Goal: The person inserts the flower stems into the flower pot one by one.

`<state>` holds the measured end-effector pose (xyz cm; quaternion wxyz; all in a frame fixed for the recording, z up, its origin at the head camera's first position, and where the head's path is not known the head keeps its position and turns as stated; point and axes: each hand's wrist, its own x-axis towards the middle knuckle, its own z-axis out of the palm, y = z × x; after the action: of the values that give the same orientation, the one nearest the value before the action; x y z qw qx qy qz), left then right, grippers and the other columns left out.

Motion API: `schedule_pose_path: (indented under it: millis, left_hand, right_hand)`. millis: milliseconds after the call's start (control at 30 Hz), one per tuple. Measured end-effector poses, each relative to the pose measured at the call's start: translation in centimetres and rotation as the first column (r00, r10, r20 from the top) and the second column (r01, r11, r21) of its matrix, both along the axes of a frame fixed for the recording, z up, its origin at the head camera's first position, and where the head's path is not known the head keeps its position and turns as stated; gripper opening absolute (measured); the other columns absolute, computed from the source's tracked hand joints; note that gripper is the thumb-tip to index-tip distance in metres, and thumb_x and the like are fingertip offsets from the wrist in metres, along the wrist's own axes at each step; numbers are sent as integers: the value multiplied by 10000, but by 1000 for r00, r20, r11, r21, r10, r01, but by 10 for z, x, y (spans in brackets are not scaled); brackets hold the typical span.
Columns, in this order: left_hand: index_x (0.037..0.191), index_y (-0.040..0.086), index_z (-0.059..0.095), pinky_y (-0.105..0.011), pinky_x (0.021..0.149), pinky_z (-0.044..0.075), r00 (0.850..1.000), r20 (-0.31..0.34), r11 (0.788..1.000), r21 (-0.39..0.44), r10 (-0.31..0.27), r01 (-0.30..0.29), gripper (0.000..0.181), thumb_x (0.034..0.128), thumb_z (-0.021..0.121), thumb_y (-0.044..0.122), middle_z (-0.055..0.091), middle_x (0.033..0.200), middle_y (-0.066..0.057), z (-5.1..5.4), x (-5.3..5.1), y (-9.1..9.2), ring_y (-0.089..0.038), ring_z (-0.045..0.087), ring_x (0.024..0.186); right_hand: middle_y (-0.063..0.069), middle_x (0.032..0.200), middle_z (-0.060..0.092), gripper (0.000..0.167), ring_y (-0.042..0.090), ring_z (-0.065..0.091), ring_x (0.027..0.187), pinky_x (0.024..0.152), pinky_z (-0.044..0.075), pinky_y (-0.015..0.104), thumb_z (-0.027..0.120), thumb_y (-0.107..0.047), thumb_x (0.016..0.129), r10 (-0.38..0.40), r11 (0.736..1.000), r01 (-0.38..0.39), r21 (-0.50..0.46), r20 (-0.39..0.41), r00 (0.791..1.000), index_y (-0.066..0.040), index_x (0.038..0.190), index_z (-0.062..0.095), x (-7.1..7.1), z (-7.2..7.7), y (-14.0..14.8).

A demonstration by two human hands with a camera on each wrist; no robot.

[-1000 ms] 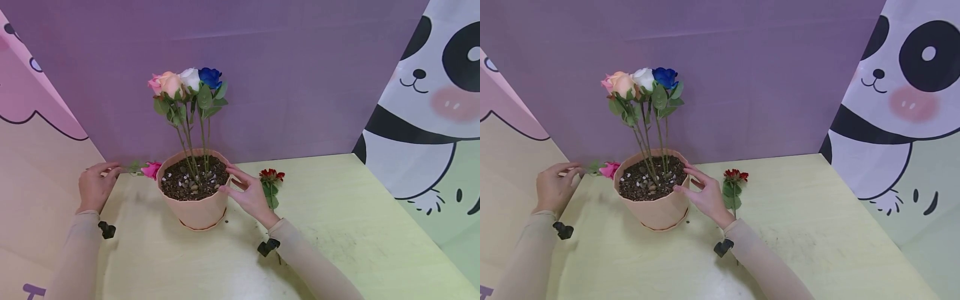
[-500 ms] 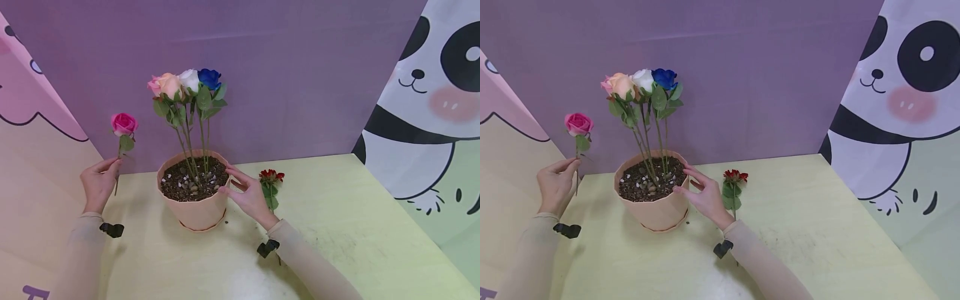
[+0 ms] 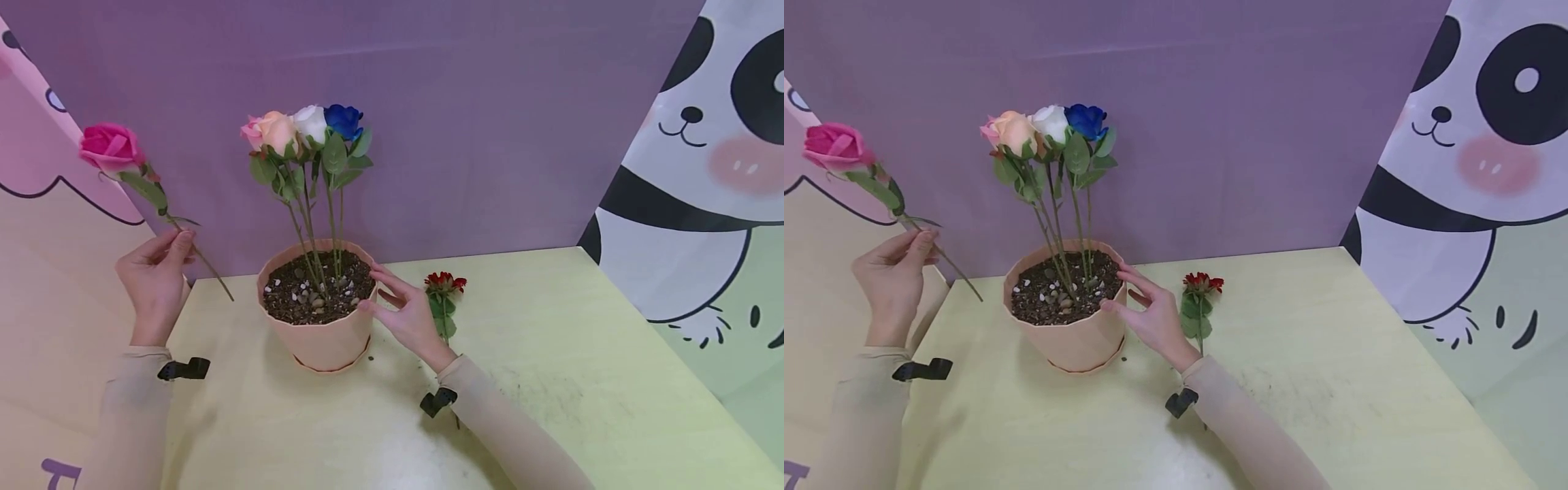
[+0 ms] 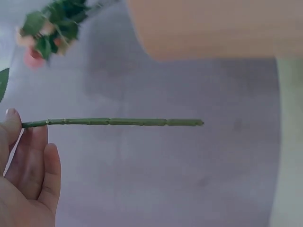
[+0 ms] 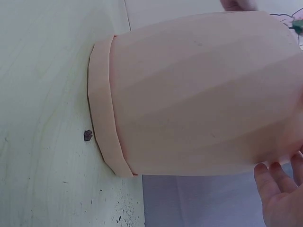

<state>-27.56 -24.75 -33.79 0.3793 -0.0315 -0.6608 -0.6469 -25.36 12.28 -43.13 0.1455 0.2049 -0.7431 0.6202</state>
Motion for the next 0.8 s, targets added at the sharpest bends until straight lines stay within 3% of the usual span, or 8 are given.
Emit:
schedule_pose_path:
  millis: [133, 233, 333, 433, 567, 800]
  left_hand:
    - [1115, -112, 786, -159, 646, 585, 993, -108, 995, 88, -40, 49, 279, 905, 836, 64, 800, 790, 40, 14, 9, 13, -55, 700, 613]
    - [1083, -152, 776, -189, 618, 587, 974, -207, 979, 158, -91, 125, 275, 888, 843, 30, 796, 788, -22, 24, 13, 24, -94, 703, 598]
    - [1078, -130, 789, -194, 618, 589, 965, -236, 978, 144, -114, 151, 243, 906, 828, 37, 808, 832, -22, 32, 18, 38, -105, 716, 625]
    - [1075, -83, 808, -187, 620, 587, 967, -217, 983, 98, -131, 155, 190, 937, 799, 48, 819, 882, -6, 36, 23, 52, -97, 733, 657]
    - [1065, -7, 827, -178, 628, 589, 977, -172, 991, 14, -126, 130, 129, 969, 766, 54, 821, 918, 52, 31, 23, 67, -56, 741, 689]
    - [1119, -129, 773, -171, 664, 604, 984, -91, 981, -130, -153, 141, 195, 999, 710, 11, 773, 857, 226, 12, 16, 84, 17, 739, 695]
  right_hand:
    - [44, 1598, 566, 569, 287, 580, 1438, 1089, 540, 343, 857, -140, 908, -2, 1000, 2, -5, 3, 1000, -19, 1429, 664, -1, -1, -1]
    - [44, 1597, 567, 568, 287, 584, 1433, 1086, 540, 328, 856, -134, 908, -1, 1000, 1, -9, -1, 1000, -14, 1428, 663, -1, -1, -1]
    - [48, 1599, 564, 565, 291, 582, 1435, 1089, 538, 333, 853, -131, 910, -1, 1000, 1, -13, -6, 1000, -10, 1427, 662, -1, -1, -1]
    - [48, 1600, 564, 564, 297, 579, 1438, 1088, 539, 348, 854, -143, 909, -5, 1000, 5, -7, -10, 1000, -11, 1424, 665, 0, -1, -1]
    - [43, 1600, 564, 563, 291, 571, 1447, 1088, 539, 356, 857, -152, 908, -6, 1000, 6, -6, -11, 1000, -14, 1420, 668, 0, -1, -1]
    - [46, 1600, 564, 554, 281, 558, 1460, 1090, 539, 359, 849, -129, 914, 2, 1000, -2, -21, -11, 1000, -10, 1423, 665, 0, -1, -2]
